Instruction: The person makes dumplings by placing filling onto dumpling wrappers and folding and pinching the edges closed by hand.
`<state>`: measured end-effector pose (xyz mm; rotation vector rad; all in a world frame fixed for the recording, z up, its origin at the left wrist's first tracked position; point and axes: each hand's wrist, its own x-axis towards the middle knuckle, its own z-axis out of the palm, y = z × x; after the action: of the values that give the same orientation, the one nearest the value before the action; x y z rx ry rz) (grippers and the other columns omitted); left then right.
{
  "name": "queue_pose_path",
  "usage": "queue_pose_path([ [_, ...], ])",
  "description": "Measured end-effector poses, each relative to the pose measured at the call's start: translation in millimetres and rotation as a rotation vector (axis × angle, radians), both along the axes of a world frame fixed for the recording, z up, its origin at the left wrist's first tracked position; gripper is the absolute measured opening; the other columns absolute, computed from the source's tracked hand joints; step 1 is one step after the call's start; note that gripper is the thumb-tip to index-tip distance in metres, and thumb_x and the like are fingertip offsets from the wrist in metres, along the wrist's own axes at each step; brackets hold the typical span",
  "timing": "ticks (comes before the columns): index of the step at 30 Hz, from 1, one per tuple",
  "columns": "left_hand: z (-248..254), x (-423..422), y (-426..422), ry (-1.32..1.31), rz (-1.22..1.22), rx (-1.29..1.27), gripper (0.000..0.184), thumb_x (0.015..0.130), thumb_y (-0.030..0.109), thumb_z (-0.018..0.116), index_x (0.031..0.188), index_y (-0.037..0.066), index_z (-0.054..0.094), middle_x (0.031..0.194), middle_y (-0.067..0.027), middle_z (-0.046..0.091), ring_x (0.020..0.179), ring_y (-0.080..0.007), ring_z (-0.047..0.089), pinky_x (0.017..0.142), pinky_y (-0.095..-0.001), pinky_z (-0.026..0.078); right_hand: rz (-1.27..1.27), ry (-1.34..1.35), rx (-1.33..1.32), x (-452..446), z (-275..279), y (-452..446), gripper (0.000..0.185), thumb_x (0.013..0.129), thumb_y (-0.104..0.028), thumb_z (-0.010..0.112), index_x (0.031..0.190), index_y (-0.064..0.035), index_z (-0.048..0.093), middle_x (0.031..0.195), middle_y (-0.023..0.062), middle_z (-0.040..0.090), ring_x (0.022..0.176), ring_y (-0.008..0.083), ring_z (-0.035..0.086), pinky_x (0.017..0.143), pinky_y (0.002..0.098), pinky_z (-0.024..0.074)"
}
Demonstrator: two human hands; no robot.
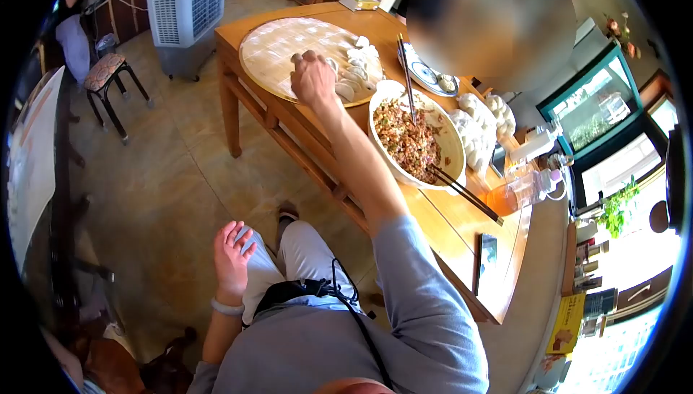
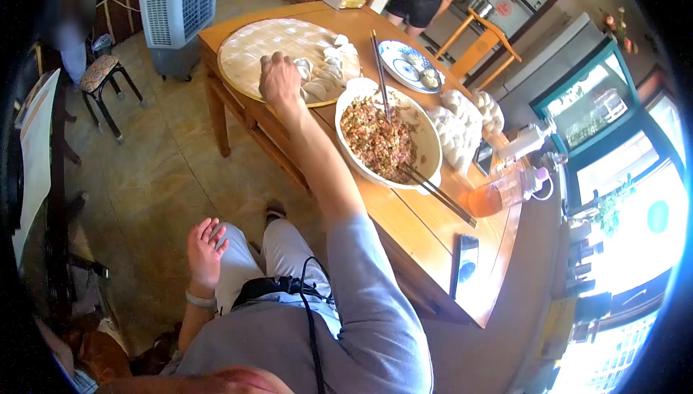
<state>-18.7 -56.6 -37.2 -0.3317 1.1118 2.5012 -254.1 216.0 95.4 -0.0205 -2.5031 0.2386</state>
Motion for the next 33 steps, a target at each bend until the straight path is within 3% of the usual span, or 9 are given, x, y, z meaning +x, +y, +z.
queue_pose_path([
  [3, 0, 1, 1, 0.009, 0.002, -0.019, 0.047, 0.091, 0.042, 0.037, 0.119, 0.006, 0.044, 0.122, -0.0063, 0.046, 0.106, -0.0192, 0.047, 0.086, -0.0346, 0.039, 0.341, 0.158, -0.018, 83, 25, -54, 0.027, 0.074, -0.006, 0.059, 0.101, -0.0053, 0.055, 0.094, 0.0162, 0.055, 0.082, 0.0343, 0.056, 0.069, 0.0419, 0.0467],
  [8, 0, 5, 0, -0.002, 0.026, 0.000, 0.040, 0.090, 0.040, 0.041, 0.114, 0.009, 0.046, 0.119, -0.0072, 0.047, 0.102, -0.0208, 0.051, 0.082, -0.0370, 0.044, 0.592, -0.148, -0.132, 189, -15, -80, 0.021, 0.077, -0.008, 0.059, 0.097, -0.0033, 0.055, 0.094, 0.0147, 0.055, 0.087, 0.0336, 0.055, 0.073, 0.0388, 0.0470],
  [13, -31, 13, -16, -0.021, 0.114, 0.057, 0.033, 0.087, 0.038, 0.048, 0.105, 0.011, 0.050, 0.108, -0.0059, 0.052, 0.097, -0.0207, 0.055, 0.077, -0.0380, 0.048, 0.443, -0.434, -0.278, 256, -77, -60, 0.026, 0.077, -0.008, 0.061, 0.103, -0.0053, 0.058, 0.097, 0.0155, 0.058, 0.083, 0.0318, 0.059, 0.068, 0.0378, 0.0498],
  [17, -30, 20, -31, -0.143, 0.139, 0.067, 0.034, 0.084, 0.036, 0.052, 0.105, 0.009, 0.048, 0.107, -0.0061, 0.050, 0.096, -0.0203, 0.055, 0.080, -0.0372, 0.048, 0.382, -0.541, -0.289, 286, -116, -29, 0.030, 0.078, -0.008, 0.062, 0.107, -0.0018, 0.056, 0.084, 0.0174, 0.062, 0.071, 0.0283, 0.062, 0.063, 0.0363, 0.0498],
  [20, -25, 20, -33, -0.189, 0.130, 0.002, 0.040, 0.086, 0.040, 0.049, 0.111, 0.009, 0.048, 0.114, -0.0052, 0.050, 0.103, -0.0194, 0.052, 0.086, -0.0373, 0.046, 0.341, -0.475, -0.391, 297, -116, -34, 0.031, 0.079, -0.010, 0.061, 0.109, -0.0003, 0.054, 0.079, 0.0168, 0.062, 0.067, 0.0276, 0.062, 0.061, 0.0355, 0.0498],
  [21, -22, 22, -33, -0.205, 0.122, -0.018, 0.043, 0.086, 0.042, 0.047, 0.113, 0.009, 0.048, 0.118, -0.0046, 0.050, 0.106, -0.0191, 0.050, 0.088, -0.0374, 0.045, 0.327, -0.509, -0.414, 298, -117, -35, 0.030, 0.079, -0.010, 0.061, 0.108, -0.0002, 0.055, 0.084, 0.0161, 0.062, 0.069, 0.0264, 0.063, 0.062, 0.0347, 0.0501],
  [23, -17, 26, -33, -0.202, 0.112, 0.002, 0.042, 0.086, 0.041, 0.047, 0.114, 0.009, 0.048, 0.115, -0.0052, 0.049, 0.105, -0.0191, 0.050, 0.088, -0.0369, 0.044, 0.299, -0.581, -0.464, 297, -119, -37, 0.029, 0.079, -0.009, 0.060, 0.106, 0.0000, 0.056, 0.096, 0.0148, 0.061, 0.072, 0.0240, 0.064, 0.063, 0.0331, 0.0505],
  [29, -22, 31, -33, -0.152, 0.139, 0.039, 0.037, 0.086, 0.039, 0.048, 0.106, 0.008, 0.047, 0.110, -0.0071, 0.048, 0.098, -0.0196, 0.053, 0.082, -0.0356, 0.047, 0.376, -0.624, -0.464, 293, -95, -63, 0.032, 0.081, -0.010, 0.058, 0.111, -0.0008, 0.054, 0.098, 0.0143, 0.060, 0.073, 0.0236, 0.064, 0.064, 0.0325, 0.0510],
  [33, -25, 29, -35, -0.165, 0.141, 0.044, 0.039, 0.087, 0.039, 0.047, 0.108, 0.007, 0.046, 0.111, -0.0075, 0.048, 0.100, -0.0192, 0.052, 0.084, -0.0359, 0.046, 0.416, -0.563, -0.489, 290, -105, -59, 0.032, 0.081, -0.011, 0.058, 0.111, -0.0009, 0.054, 0.097, 0.0148, 0.061, 0.073, 0.0226, 0.063, 0.063, 0.0329, 0.0509],
])
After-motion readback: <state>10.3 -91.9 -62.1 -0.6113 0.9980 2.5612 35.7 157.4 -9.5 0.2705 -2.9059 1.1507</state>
